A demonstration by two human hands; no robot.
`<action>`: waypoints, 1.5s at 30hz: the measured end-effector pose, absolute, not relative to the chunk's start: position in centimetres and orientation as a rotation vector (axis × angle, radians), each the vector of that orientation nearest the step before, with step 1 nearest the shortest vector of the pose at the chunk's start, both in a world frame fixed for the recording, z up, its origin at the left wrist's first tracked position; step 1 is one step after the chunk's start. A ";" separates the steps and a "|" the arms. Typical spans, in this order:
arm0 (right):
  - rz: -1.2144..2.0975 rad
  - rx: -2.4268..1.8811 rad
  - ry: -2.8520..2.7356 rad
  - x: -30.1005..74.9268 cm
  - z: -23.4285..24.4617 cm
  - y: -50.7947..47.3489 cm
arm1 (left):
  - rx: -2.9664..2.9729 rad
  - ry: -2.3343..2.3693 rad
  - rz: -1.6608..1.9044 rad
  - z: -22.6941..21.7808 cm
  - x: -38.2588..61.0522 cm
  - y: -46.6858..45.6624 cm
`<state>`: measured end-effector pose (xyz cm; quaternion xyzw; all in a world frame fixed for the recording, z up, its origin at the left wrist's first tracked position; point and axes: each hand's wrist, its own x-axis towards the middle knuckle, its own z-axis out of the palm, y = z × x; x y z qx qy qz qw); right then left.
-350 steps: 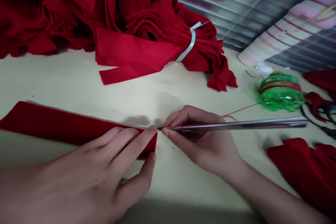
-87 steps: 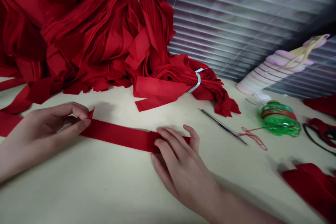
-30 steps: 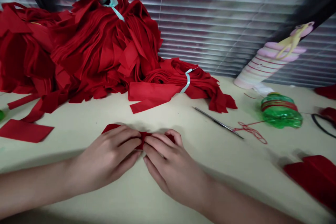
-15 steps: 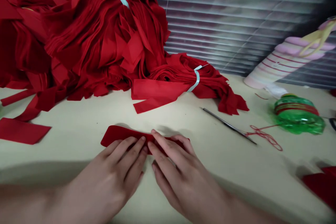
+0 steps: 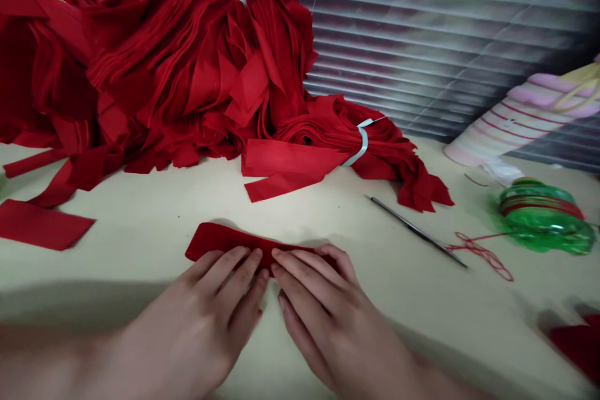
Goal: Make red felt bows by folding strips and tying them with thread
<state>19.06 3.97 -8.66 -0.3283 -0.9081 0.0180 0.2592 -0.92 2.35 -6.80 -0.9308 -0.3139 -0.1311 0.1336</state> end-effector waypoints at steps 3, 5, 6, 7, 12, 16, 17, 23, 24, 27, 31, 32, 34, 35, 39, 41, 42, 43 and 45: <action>0.064 -0.897 -2.483 19.1 -8.6 4.1 | -2.716 -0.881 -0.395 -6.0 -1.1 2.9; 0.068 -0.888 -2.496 19.2 -8.5 4.1 | -2.793 -0.932 -0.422 -5.4 -1.2 3.6; 0.068 -0.886 -2.496 19.2 -8.5 4.1 | -2.857 -0.996 -0.443 -5.2 -1.3 4.0; 0.068 -0.884 -2.500 19.2 -8.4 4.1 | -2.921 -1.067 -0.481 -5.2 -1.4 4.4; 0.054 -0.869 -2.546 19.3 -8.3 4.0 | -3.054 -1.205 -0.612 -5.7 -1.7 5.1; 0.036 -0.883 -2.553 19.4 -8.5 4.1 | -3.058 -1.156 -0.574 -6.1 -1.7 5.2; 0.031 -0.891 -2.548 19.3 -8.5 4.1 | -3.044 -1.136 -0.584 -6.1 -1.8 5.2; -0.003 -0.919 -2.517 19.3 -8.5 3.9 | -2.927 -1.007 -0.566 -6.5 -1.9 5.1; -0.006 -0.927 -2.517 19.2 -8.5 3.8 | -2.914 -1.005 -0.560 -6.5 -1.9 5.1; -0.004 -0.937 -2.527 19.2 -8.4 3.9 | -2.875 -0.966 -0.558 -6.4 -1.8 4.8; -0.029 -0.929 -2.537 19.2 -8.4 3.9 | -2.832 -0.928 -0.559 -6.2 -1.6 4.8; -0.040 -0.923 -2.539 19.2 -8.4 3.8 | -2.826 -0.935 -0.564 -6.2 -1.5 4.8; -0.059 -0.923 -2.538 19.3 -8.5 3.8 | -2.832 -0.948 -0.564 -6.2 -1.5 4.8; -0.065 -0.924 -2.538 19.3 -8.6 3.7 | -2.835 -0.952 -0.564 -6.2 -1.5 4.8; -0.082 -0.930 -2.522 19.3 -8.6 3.7 | -2.840 -0.974 -0.559 -6.2 -1.4 4.8; -0.087 -0.923 -2.501 19.2 -8.6 3.7 | -2.846 -0.972 -0.567 -6.2 -1.3 4.7; -0.087 -0.921 -2.491 19.1 -8.6 3.8 | -2.848 -0.969 -0.573 -6.2 -1.3 4.7; -0.088 -0.917 -2.486 19.1 -8.6 3.8 | -2.848 -0.967 -0.578 -6.1 -1.3 4.7; -0.087 -0.915 -2.488 19.0 -8.6 3.8 | -2.844 -0.966 -0.579 -6.1 -1.3 4.7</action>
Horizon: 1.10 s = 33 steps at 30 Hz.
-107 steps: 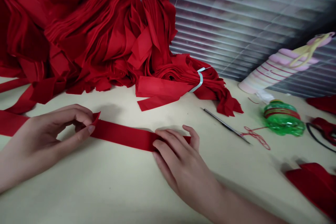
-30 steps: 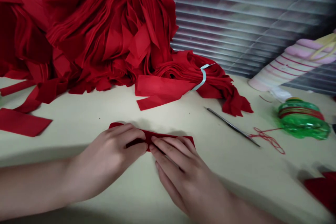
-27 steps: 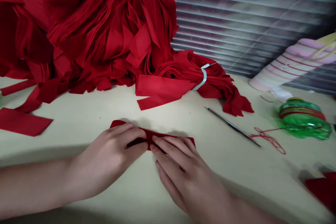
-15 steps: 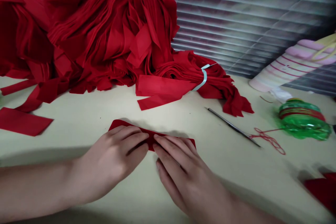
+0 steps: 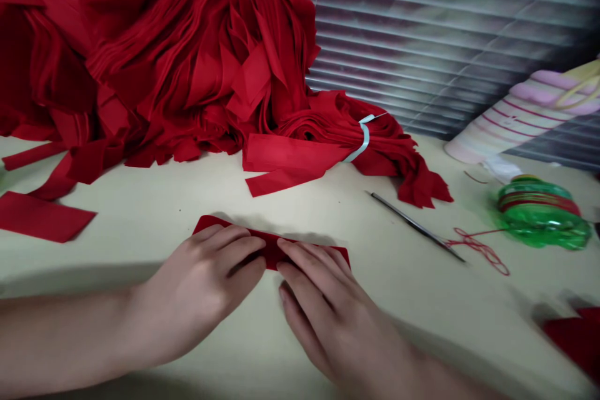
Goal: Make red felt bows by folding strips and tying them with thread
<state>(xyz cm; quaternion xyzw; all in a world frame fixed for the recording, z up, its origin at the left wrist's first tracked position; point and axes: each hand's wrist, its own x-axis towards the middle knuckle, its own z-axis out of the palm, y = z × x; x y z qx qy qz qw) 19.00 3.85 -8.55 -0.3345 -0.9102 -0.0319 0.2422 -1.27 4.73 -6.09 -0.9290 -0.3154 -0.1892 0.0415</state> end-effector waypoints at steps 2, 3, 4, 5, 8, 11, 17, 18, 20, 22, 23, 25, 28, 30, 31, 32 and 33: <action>-0.086 -0.913 -2.496 19.0 -8.5 3.8 | -2.842 -0.957 -0.572 -6.1 -1.2 4.7; -0.088 -0.911 -2.498 19.0 -8.5 3.8 | -2.844 -0.954 -0.564 -6.1 -1.2 4.7; -0.090 -0.905 -2.499 19.0 -8.5 3.8 | -2.845 -0.951 -0.558 -6.0 -1.2 4.7; -0.093 -0.901 -2.496 19.0 -8.5 3.8 | -2.847 -0.951 -0.554 -6.0 -1.2 4.7; -0.097 -0.898 -2.488 19.1 -8.5 3.7 | -2.852 -0.968 -0.542 -6.1 -1.2 4.7; -0.086 -0.903 -2.482 19.2 -8.6 3.7 | -2.859 -0.980 -0.528 -6.1 -1.2 4.6; -0.074 -0.922 -2.506 19.2 -8.6 3.7 | -2.857 -0.976 -0.521 -5.8 -1.0 4.5; -0.063 -0.916 -2.521 19.2 -8.5 3.8 | -2.858 -0.977 -0.520 -5.8 -1.0 4.5; -0.029 -0.908 -2.554 19.2 -8.4 3.8 | -2.854 -0.983 -0.525 -5.8 -1.0 4.5; -0.008 -0.899 -2.561 19.2 -8.3 3.8 | -2.839 -0.980 -0.539 -5.8 -0.9 4.5; -0.004 -0.896 -2.556 19.2 -8.3 3.8 | -2.830 -0.970 -0.546 -5.9 -0.9 4.5; 0.002 -0.897 -2.543 19.1 -8.2 3.8 | -2.810 -0.950 -0.551 -6.0 -0.9 4.5; 0.007 -0.917 -2.531 19.0 -8.1 3.8 | -2.814 -0.955 -0.512 -6.0 -1.0 4.4; 0.012 -0.921 -2.537 19.0 -8.0 3.9 | -2.841 -1.008 -0.440 -5.7 -1.1 4.2; 0.019 -0.923 -2.544 19.0 -8.0 3.9 | -2.851 -1.045 -0.389 -5.5 -1.1 4.0; 0.025 -0.923 -2.552 19.0 -8.0 3.9 | -2.853 -1.082 -0.334 -5.3 -1.1 3.8; 0.028 -0.920 -2.555 19.1 -8.0 3.9 | -2.842 -1.116 -0.283 -5.1 -1.2 3.5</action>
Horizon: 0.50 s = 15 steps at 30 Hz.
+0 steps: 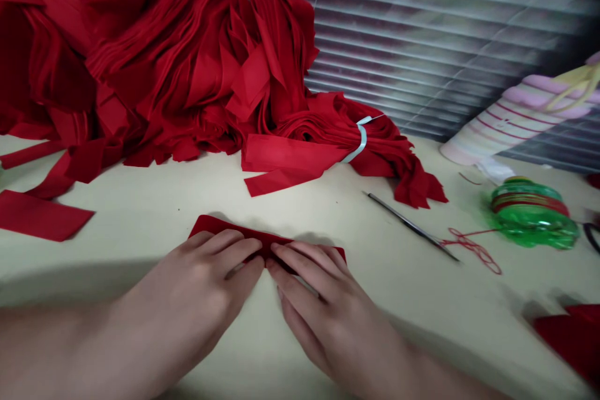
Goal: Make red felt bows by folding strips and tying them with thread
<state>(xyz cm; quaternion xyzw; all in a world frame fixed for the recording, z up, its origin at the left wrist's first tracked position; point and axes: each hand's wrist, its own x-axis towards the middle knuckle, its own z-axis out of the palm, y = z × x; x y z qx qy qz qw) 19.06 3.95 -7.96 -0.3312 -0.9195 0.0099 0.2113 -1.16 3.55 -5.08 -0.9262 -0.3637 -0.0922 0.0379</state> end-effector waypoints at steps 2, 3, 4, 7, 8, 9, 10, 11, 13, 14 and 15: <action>0.024 -0.920 -2.555 19.1 -7.9 3.9 | -2.787 -1.168 -0.203 -4.8 -1.2 3.0; 0.020 -0.920 -2.554 19.1 -7.9 3.9 | -2.752 -1.189 -0.172 -4.8 -1.2 2.8; 0.013 -0.919 -2.554 19.2 -7.9 3.9 | -2.717 -1.208 -0.152 -4.9 -1.2 2.6; 0.004 -0.913 -2.566 19.2 -7.9 3.8 | -2.643 -1.241 -0.112 -5.0 -1.4 2.2; 0.005 -0.909 -2.571 19.2 -7.9 3.8 | -2.643 -1.234 -0.103 -5.0 -1.5 2.2; 0.008 -0.906 -2.574 19.2 -7.9 3.8 | -2.648 -1.216 -0.109 -5.0 -1.6 2.3; 0.014 -0.903 -2.577 19.2 -7.9 3.8 | -2.655 -1.197 -0.120 -4.9 -1.7 2.4; 0.021 -0.905 -2.581 19.2 -7.9 3.9 | -2.663 -1.183 -0.131 -4.8 -1.9 2.6; 0.032 -0.911 -2.581 19.2 -7.9 3.9 | -2.666 -1.187 -0.139 -4.5 -2.2 3.1; 0.037 -0.913 -2.584 19.2 -7.9 3.9 | -2.661 -1.194 -0.130 -4.4 -2.3 3.4; 0.040 -0.913 -2.585 19.3 -7.9 3.9 | -2.657 -1.197 -0.111 -4.2 -2.3 3.6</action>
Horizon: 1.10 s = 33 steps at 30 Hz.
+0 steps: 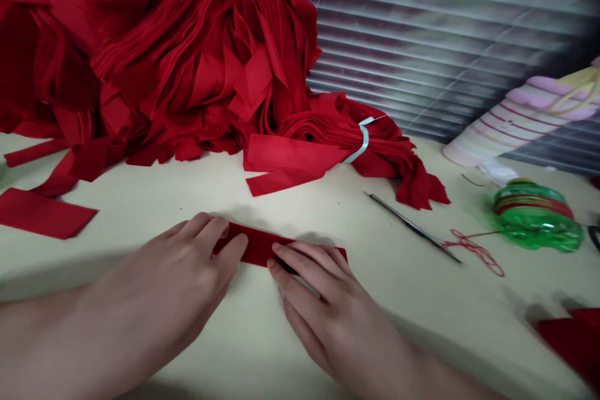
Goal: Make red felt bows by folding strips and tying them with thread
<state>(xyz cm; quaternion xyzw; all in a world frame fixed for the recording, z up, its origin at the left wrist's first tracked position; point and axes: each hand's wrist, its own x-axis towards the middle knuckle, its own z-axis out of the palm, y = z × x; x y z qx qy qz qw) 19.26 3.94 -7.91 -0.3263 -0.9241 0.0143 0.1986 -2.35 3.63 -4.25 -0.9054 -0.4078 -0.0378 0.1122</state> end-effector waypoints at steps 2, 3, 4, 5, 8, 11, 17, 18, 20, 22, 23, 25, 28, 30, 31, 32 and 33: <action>0.042 -0.907 -2.583 19.3 -7.9 4.0 | -2.638 -1.168 -0.080 -4.0 -2.5 4.1; 0.042 -0.902 -2.584 19.3 -7.9 3.9 | -2.617 -1.147 -0.068 -4.0 -2.5 4.3; 0.043 -0.901 -2.585 19.3 -7.9 3.9 | -2.591 -1.126 -0.059 -4.0 -2.5 4.4; 0.040 -0.902 -2.582 19.3 -7.9 3.9 | -2.570 -1.106 -0.045 -4.0 -2.5 4.5; 0.033 -0.908 -2.576 19.3 -7.9 3.9 | -2.520 -1.079 0.008 -4.1 -2.5 4.4; 0.037 -0.916 -2.577 19.1 -8.0 3.9 | -2.452 -1.069 0.058 -4.3 -2.3 4.0; 0.049 -0.903 -2.573 19.1 -7.9 3.9 | -2.408 -1.052 0.085 -4.4 -1.8 3.8; 0.049 -0.902 -2.579 19.1 -7.9 3.9 | -2.435 -1.065 0.101 -4.4 -1.8 3.8; 0.043 -0.903 -2.590 19.2 -7.8 3.9 | -2.483 -1.111 0.099 -4.6 -1.8 3.7; 0.040 -0.905 -2.588 19.2 -7.8 3.8 | -2.502 -1.180 0.039 -4.9 -1.7 3.3; 0.039 -0.904 -2.585 19.2 -7.8 3.9 | -2.501 -1.212 -0.003 -5.2 -1.7 3.0; 0.036 -0.896 -2.581 19.2 -7.8 3.9 | -2.482 -1.244 -0.079 -5.8 -1.5 2.3; 0.028 -0.900 -2.588 19.2 -8.0 3.9 | -2.459 -1.245 -0.109 -6.8 -1.4 1.4; 0.026 -0.903 -2.590 19.3 -8.1 3.9 | -2.456 -1.261 -0.095 -7.2 -1.4 1.1; 0.028 -0.901 -2.591 19.3 -8.1 3.9 | -2.453 -1.281 -0.081 -7.4 -1.4 1.0; 0.031 -0.896 -2.593 19.3 -8.2 3.9 | -2.446 -1.305 -0.071 -7.5 -1.4 0.9; 0.034 -0.892 -2.596 19.3 -8.2 3.9 | -2.437 -1.328 -0.062 -7.5 -1.5 0.8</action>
